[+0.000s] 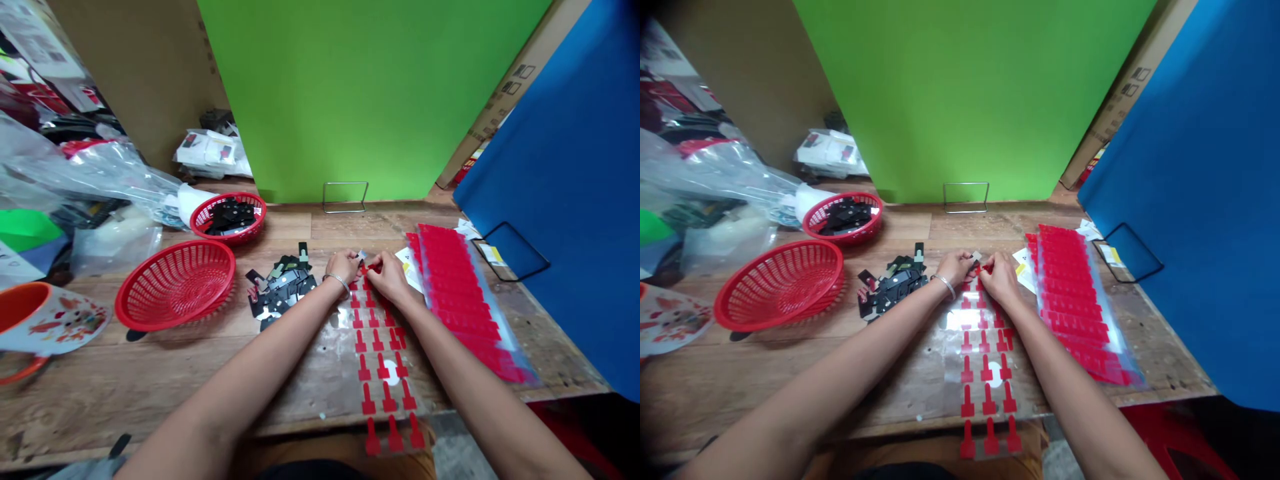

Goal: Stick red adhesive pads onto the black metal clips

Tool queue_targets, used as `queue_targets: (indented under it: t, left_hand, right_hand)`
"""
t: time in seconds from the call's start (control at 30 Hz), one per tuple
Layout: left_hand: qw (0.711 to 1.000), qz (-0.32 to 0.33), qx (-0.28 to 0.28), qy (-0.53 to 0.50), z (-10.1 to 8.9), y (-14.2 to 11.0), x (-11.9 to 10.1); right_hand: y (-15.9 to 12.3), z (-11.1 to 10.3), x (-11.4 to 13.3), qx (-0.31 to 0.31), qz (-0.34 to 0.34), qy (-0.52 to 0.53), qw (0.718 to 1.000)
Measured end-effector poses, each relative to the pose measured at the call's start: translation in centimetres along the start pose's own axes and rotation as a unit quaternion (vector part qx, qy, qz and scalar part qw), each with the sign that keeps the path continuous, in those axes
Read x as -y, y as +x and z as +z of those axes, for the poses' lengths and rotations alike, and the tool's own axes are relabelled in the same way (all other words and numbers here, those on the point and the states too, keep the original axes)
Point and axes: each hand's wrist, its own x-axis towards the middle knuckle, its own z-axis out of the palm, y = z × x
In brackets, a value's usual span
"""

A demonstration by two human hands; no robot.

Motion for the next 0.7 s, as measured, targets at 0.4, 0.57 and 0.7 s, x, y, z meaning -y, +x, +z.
queue_targets:
  t: [0.4, 0.57, 0.7]
  left_hand:
    - [0.997, -0.028, 0.017, -0.070, -0.2, -0.5, -0.8]
    - [0.988, -0.037, 0.073, -0.134, -2.1, -5.0, -1.4]
    - [0.968, -0.054, 0.125, -0.211, -3.6, -10.0, -0.3]
  right_hand:
    - [-0.9, -1.5, -0.7, -0.061, 0.083, 0.202, 0.974]
    - [-4.4, -2.9, 2.4, -0.043, 0.114, 0.308, 0.944]
    - [-7.4, -3.1, 5.6, -0.018, 0.134, 0.380, 0.915]
